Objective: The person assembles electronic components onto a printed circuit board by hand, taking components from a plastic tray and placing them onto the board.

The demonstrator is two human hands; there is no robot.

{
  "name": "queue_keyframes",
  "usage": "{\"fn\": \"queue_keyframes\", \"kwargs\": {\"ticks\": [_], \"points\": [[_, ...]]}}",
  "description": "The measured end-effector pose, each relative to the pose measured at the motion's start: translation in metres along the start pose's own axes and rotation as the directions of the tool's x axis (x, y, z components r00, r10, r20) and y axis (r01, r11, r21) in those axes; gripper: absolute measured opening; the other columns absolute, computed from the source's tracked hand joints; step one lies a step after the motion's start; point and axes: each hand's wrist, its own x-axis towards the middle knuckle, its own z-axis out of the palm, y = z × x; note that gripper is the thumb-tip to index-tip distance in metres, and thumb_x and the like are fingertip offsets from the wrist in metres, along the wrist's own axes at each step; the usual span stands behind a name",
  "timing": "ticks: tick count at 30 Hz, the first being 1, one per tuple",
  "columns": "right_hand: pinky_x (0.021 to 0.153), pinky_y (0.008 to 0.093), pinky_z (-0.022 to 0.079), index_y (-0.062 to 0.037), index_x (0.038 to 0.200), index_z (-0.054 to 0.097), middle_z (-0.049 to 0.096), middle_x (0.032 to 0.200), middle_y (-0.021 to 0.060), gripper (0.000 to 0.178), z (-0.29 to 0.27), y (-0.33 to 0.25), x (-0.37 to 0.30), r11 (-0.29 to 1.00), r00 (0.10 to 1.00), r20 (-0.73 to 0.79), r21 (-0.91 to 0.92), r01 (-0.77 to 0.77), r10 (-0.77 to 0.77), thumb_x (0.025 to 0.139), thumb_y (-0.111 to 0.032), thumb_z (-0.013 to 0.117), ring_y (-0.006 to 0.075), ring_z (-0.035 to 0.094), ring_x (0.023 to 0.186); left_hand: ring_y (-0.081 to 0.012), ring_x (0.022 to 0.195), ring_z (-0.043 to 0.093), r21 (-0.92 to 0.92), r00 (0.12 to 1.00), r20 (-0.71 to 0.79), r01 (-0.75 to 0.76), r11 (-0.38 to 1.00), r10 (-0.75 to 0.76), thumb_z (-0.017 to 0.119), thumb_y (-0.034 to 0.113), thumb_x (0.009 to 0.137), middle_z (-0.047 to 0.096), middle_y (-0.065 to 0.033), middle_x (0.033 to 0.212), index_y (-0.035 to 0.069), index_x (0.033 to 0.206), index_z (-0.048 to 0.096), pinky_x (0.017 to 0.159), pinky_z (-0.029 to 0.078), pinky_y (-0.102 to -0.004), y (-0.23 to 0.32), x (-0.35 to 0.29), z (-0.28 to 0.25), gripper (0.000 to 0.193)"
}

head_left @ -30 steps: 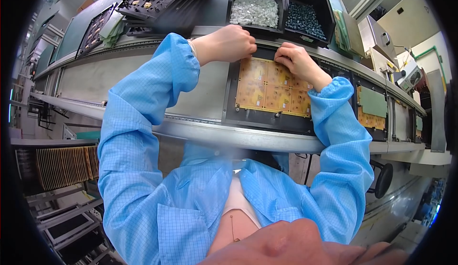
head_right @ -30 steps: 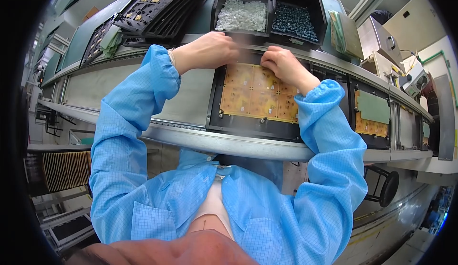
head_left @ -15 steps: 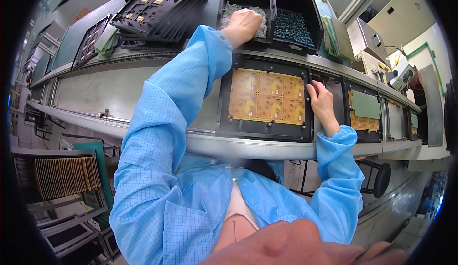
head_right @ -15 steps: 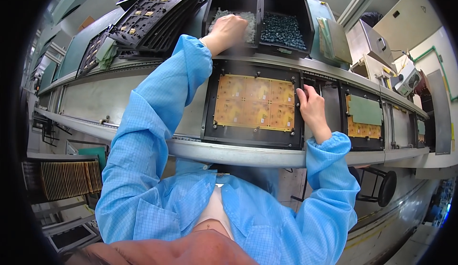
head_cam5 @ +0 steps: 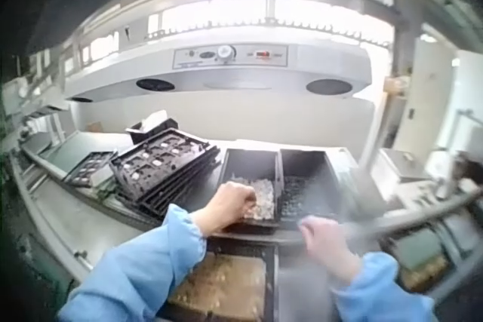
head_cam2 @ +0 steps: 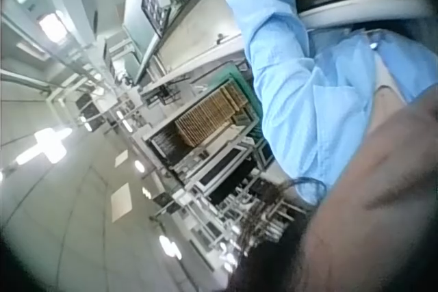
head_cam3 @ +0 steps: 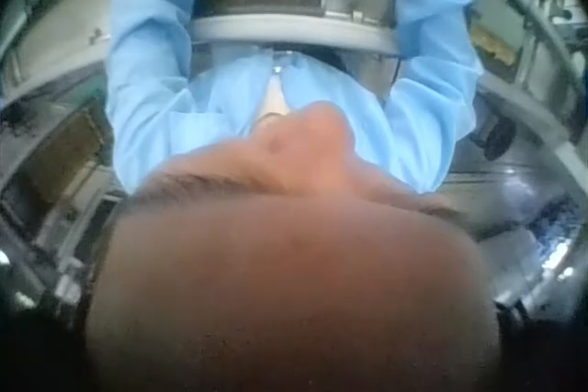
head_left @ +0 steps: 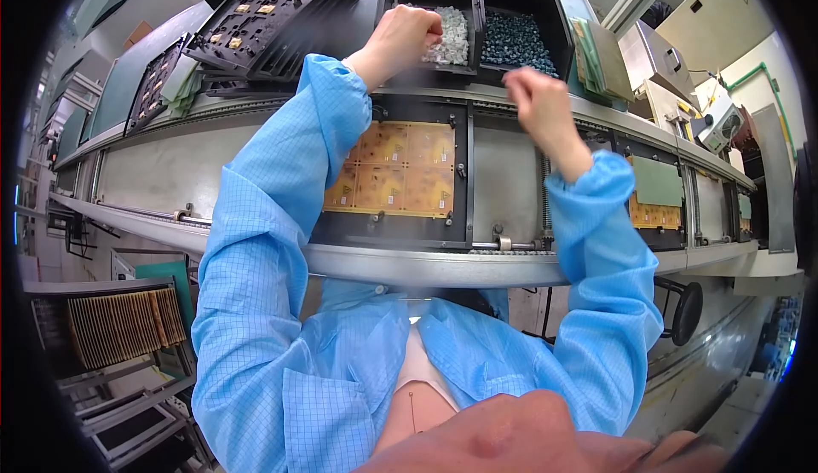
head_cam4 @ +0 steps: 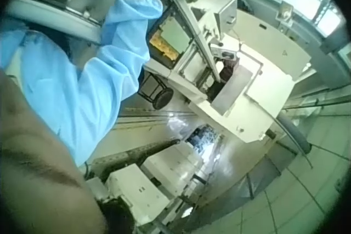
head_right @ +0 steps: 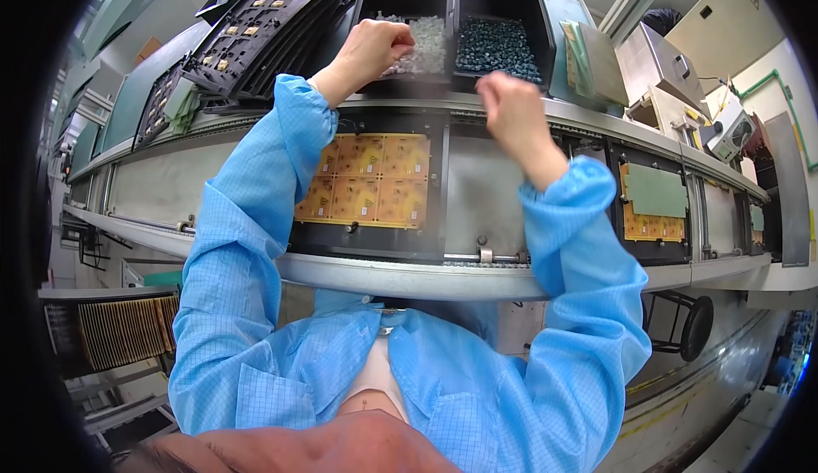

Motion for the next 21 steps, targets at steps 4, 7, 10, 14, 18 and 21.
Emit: {"fn": "queue_keyframes", "kwargs": {"ticks": [4,7,10,14,18,21], "points": [[0.076,0.0420,0.055,-0.0073,0.093,0.075,0.073,0.088,0.0143,0.013,0.003,0.032,0.050,0.961,0.993,-0.040,-0.257,0.101,-0.115,0.086,-0.016,0.070,0.0328,0.069,0.078,-0.0265,0.076,0.072,0.000,0.999,-0.027,0.046,0.999,-0.046,0.071,0.015,0.085,0.072,-0.0152,0.081,0.006,0.094,0.076,0.071,0.056,-0.0345,0.000,-0.008,-0.001,0.014],[0.079,0.0385,0.055,-0.0076,0.093,0.077,0.073,0.088,0.0149,0.014,0.010,0.032,0.067,0.973,0.984,0.133,-0.215,-0.088,0.118,0.084,-0.017,0.071,0.0314,0.070,0.081,-0.0190,0.073,0.072,-0.251,0.952,0.128,0.304,0.919,-0.279,0.072,0.013,0.085,0.074,-0.0112,0.081,0.006,0.098,0.077,0.068,0.056,-0.0298,0.010,-0.009,-0.014,0.015],[0.084,0.0393,0.055,-0.0090,0.092,0.077,0.073,0.091,0.0153,0.013,0.013,0.036,0.077,0.966,0.957,0.214,-0.212,-0.150,0.196,0.082,-0.017,0.074,0.0312,0.070,0.089,-0.0127,0.073,0.070,-0.438,0.917,0.212,0.398,0.806,-0.338,0.074,0.009,0.082,0.074,-0.0082,0.077,0.002,0.094,0.078,0.070,0.056,-0.0278,0.017,-0.018,-0.027,0.014],[0.088,0.0425,0.054,-0.0092,0.091,0.076,0.073,0.097,0.0158,0.012,0.013,0.031,0.085,0.962,0.945,0.269,-0.243,-0.122,0.187,0.081,-0.017,0.074,0.0347,0.069,0.097,-0.0135,0.077,0.069,-0.544,0.898,0.378,0.412,0.731,-0.225,0.072,0.007,0.081,0.074,-0.0084,0.085,0.005,0.099,0.078,0.073,0.055,-0.0273,0.020,-0.040,-0.022,0.019],[0.088,0.0426,0.054,-0.0088,0.092,0.075,0.072,0.098,0.0168,0.012,0.017,0.037,0.084,0.958,0.952,0.249,-0.263,-0.112,0.180,0.082,-0.014,0.070,0.0355,0.068,0.097,-0.0160,0.079,0.070,-0.483,0.949,0.315,0.180,0.857,-0.022,0.068,0.004,0.078,0.074,-0.0103,0.084,0.004,0.097,0.076,0.075,0.056,-0.0303,0.039,-0.058,0.001,0.021],[0.083,0.0399,0.054,-0.0056,0.095,0.074,0.072,0.093,0.0167,0.015,0.016,0.040,0.067,0.972,1.000,0.011,-0.236,0.006,-0.004,0.084,-0.015,0.071,0.0328,0.069,0.090,-0.0254,0.083,0.070,-0.341,0.938,0.346,0.107,0.934,0.019,0.068,0.003,0.076,0.072,-0.0129,0.087,0.004,0.094,0.075,0.078,0.056,-0.0347,0.053,-0.066,0.016,0.019]]}}
